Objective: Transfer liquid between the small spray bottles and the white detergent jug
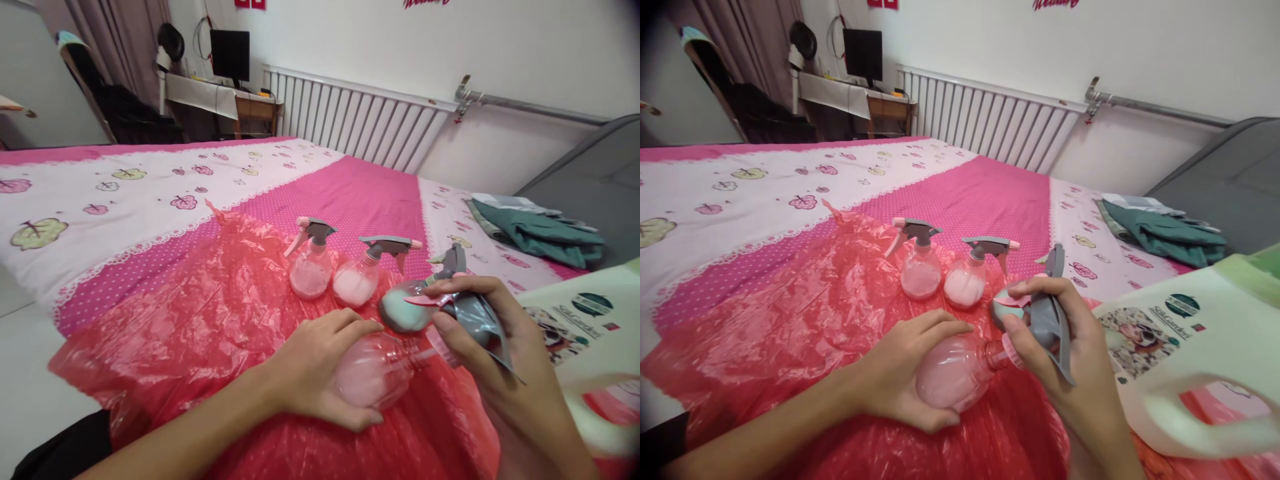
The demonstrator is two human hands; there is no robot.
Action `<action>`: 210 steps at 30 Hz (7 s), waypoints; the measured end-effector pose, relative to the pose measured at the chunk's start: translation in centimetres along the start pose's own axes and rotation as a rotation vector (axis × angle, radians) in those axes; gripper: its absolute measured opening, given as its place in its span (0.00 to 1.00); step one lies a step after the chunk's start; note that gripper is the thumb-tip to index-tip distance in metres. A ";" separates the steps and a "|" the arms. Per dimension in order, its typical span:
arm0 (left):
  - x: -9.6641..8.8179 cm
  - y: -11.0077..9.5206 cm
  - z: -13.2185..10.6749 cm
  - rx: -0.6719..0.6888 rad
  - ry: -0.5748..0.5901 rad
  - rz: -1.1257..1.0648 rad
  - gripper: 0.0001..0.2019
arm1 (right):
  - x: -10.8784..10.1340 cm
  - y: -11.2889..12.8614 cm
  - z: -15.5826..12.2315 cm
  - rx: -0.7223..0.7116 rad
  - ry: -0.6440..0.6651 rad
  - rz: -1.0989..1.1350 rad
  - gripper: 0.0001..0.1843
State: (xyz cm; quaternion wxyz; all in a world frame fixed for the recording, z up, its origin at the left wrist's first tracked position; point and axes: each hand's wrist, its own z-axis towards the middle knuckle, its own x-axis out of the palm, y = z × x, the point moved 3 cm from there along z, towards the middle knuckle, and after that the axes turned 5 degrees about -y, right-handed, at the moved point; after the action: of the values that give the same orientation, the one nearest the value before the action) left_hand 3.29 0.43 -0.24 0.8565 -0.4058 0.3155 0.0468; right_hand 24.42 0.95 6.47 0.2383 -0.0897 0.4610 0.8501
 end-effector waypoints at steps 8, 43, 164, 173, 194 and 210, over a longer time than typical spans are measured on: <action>0.7 0.2 -0.2 -0.025 0.031 -0.049 0.40 | 0.0 0.1 0.0 0.028 0.006 -0.029 0.13; -0.1 0.2 0.0 -0.004 -0.051 -0.023 0.41 | 1.0 -0.4 -0.3 0.065 -0.055 0.033 0.16; -2.3 0.3 0.6 -0.118 -0.054 0.104 0.39 | 1.2 -0.2 0.4 -0.100 -0.248 0.054 0.15; -2.1 0.0 0.7 -0.127 -0.051 0.090 0.38 | 0.9 -0.4 0.3 -0.089 -0.280 0.078 0.14; -1.9 0.5 0.3 -0.006 -0.020 0.137 0.41 | 1.6 0.4 0.1 -0.111 -0.185 -0.025 0.11; -2.0 0.5 0.3 0.034 -0.053 0.195 0.42 | 2.0 -0.2 0.1 -0.044 -0.169 -0.011 0.16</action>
State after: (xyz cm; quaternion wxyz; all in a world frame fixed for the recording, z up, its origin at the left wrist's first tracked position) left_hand 1.69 1.30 0.76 0.8627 -0.3572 0.3314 0.1355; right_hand 22.77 1.80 5.63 0.2791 -0.0254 0.4201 0.8631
